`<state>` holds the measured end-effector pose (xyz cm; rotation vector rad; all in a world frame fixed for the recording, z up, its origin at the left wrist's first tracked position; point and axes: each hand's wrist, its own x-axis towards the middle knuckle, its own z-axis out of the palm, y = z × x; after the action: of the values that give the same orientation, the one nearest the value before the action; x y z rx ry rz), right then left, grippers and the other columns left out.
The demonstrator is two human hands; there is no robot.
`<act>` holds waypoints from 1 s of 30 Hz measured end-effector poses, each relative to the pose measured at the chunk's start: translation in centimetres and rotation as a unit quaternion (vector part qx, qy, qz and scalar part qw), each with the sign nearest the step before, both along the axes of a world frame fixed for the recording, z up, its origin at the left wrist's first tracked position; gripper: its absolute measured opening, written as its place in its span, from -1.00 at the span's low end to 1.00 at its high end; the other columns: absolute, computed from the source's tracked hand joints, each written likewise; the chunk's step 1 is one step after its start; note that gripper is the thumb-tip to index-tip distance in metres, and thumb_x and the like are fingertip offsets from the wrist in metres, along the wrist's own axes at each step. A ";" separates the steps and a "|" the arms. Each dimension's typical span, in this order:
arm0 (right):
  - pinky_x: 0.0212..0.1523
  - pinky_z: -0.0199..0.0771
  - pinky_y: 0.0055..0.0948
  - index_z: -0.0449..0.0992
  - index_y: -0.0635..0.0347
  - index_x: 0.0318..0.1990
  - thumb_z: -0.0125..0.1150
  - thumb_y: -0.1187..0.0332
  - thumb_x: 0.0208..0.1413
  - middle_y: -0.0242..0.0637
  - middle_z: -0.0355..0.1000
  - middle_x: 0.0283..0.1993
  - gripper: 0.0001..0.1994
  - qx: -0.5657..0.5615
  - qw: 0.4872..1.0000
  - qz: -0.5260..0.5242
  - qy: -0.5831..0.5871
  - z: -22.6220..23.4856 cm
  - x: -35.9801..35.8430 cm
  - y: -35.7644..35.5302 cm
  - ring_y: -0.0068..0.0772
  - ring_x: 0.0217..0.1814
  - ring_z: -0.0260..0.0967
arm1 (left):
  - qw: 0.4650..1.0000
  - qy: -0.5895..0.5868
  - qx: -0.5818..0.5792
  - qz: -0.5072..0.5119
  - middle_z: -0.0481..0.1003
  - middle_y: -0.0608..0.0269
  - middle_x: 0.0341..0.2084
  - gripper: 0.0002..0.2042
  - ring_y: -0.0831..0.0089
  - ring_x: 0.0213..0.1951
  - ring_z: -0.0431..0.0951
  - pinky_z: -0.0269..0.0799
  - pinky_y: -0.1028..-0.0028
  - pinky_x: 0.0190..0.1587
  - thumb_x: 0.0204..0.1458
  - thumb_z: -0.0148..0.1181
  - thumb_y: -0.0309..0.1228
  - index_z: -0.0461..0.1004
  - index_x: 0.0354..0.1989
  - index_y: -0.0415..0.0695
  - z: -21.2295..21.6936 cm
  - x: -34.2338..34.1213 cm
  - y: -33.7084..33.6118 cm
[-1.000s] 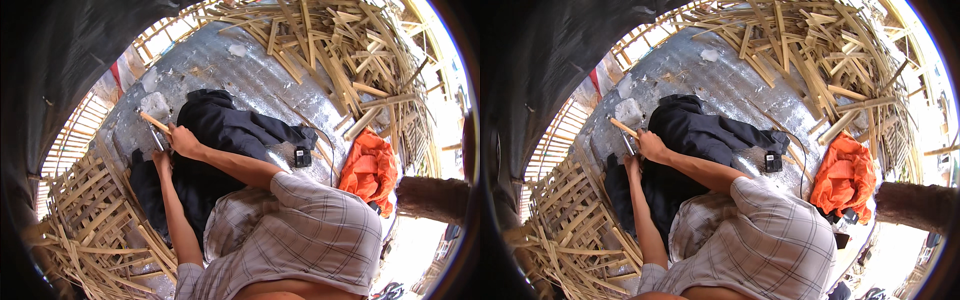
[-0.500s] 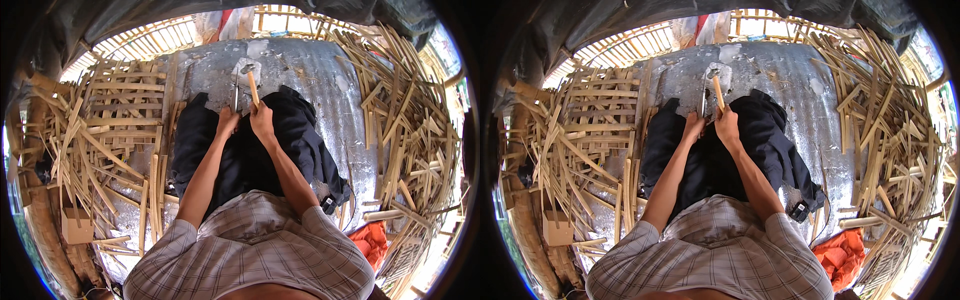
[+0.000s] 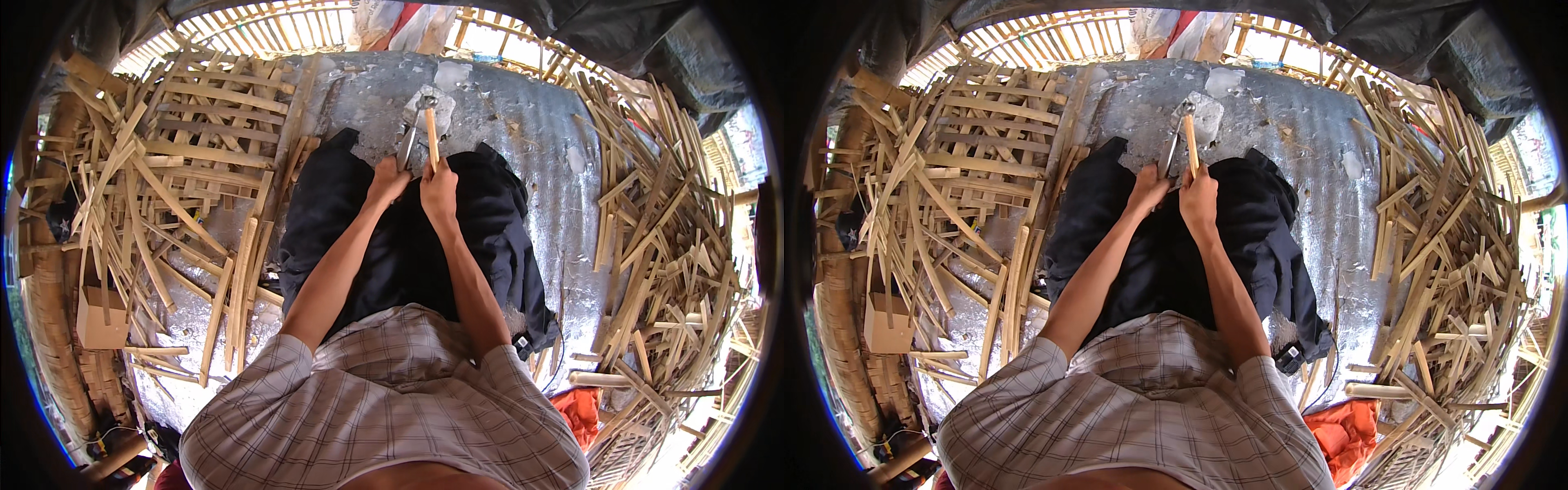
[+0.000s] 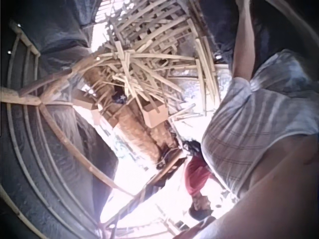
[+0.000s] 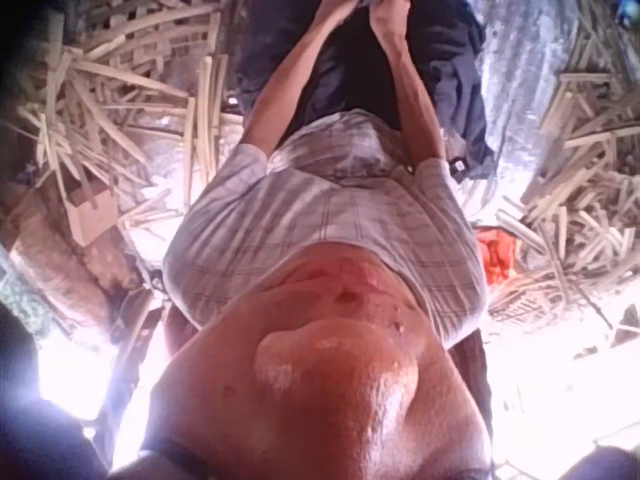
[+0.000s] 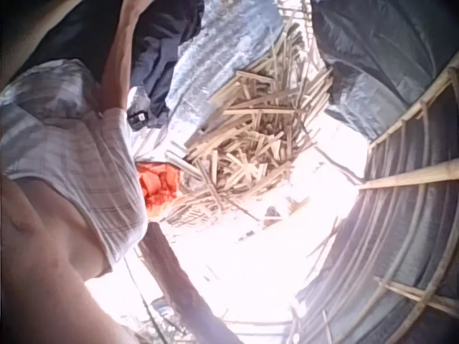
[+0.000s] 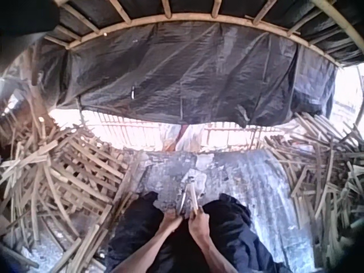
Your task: The person uses a hammer and a metal chisel to shape a piece of bamboo, striking the end of the chisel repeatedly while holding the wood against a stone block.
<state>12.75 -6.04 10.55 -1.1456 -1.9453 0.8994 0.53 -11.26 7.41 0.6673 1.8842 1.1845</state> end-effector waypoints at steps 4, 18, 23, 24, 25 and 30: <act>-0.53 0.34 -0.04 0.42 0.47 -0.26 0.12 0.40 0.32 0.26 0.40 -0.53 -0.77 0.011 1.000 -0.003 0.020 0.3 0.5 0.1 0.33 -0.39 0.46 | 0.999 -0.034 0.002 0.019 0.42 0.14 -0.73 -0.85 0.40 -0.77 0.43 0.23 0.36 -0.76 0.00 0.17 -0.53 0.34 -0.54 -0.24 0.4 -0.5 -0.6; -0.46 0.37 0.04 0.38 0.48 -0.31 0.11 0.37 0.33 0.28 0.42 -0.49 -0.74 -0.003 1.000 -0.005 0.015 1.3 0.2 0.2 0.36 -0.34 0.44 | 0.997 0.066 -0.036 0.007 0.46 0.02 -0.70 -0.86 0.27 -0.69 0.52 0.36 0.27 -0.67 -0.03 0.17 -0.49 0.40 -0.43 -0.34 1.5 0.1 0.2; -0.48 0.36 0.02 0.37 0.46 -0.30 0.11 0.38 0.34 0.27 0.41 -0.51 -0.75 -0.004 1.000 0.005 -0.008 0.2 0.5 0.3 0.36 -0.36 0.44 | 0.998 0.045 -0.042 0.015 0.54 -0.12 -0.61 -0.80 0.13 -0.60 0.62 0.49 0.21 -0.58 -0.02 0.17 -0.45 0.47 -0.35 -0.39 -0.3 -1.3 -0.5; -0.48 0.36 0.02 0.38 0.46 -0.29 0.11 0.38 0.34 0.27 0.41 -0.50 -0.75 -0.022 1.000 -0.005 -0.001 1.5 0.8 0.3 0.37 -0.36 0.44 | 0.996 0.072 -0.060 0.005 0.54 -0.13 -0.61 -0.80 0.13 -0.61 0.62 0.49 0.21 -0.58 -0.02 0.17 -0.45 0.47 -0.34 -0.39 0.3 -0.7 -0.5; -0.47 0.36 0.05 0.40 0.45 -0.27 0.13 0.36 0.33 0.28 0.42 -0.49 -0.76 -0.042 0.999 -0.016 0.028 2.4 0.7 0.1 0.36 -0.34 0.45 | 0.996 0.066 -0.057 0.002 0.56 -0.20 -0.55 -0.77 0.08 -0.56 0.64 0.52 0.19 -0.53 -0.03 0.18 -0.43 0.48 -0.30 -0.40 0.9 -0.4 -0.3; -0.47 0.36 0.03 0.42 0.44 -0.24 0.13 0.34 0.33 0.26 0.40 -0.52 -0.75 0.013 0.999 0.027 -0.014 -0.3 0.4 0.4 0.36 -0.34 0.43 | 0.987 0.147 -0.062 -0.034 0.58 -0.30 -0.34 -0.72 -0.10 -0.28 0.66 0.57 0.10 -0.30 -0.05 0.18 -0.41 0.50 -0.23 -0.40 1.1 -0.1 0.0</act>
<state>13.14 -5.63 10.25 -1.1010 -2.0138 0.8871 0.39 -11.23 8.52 0.8675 2.1401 0.9573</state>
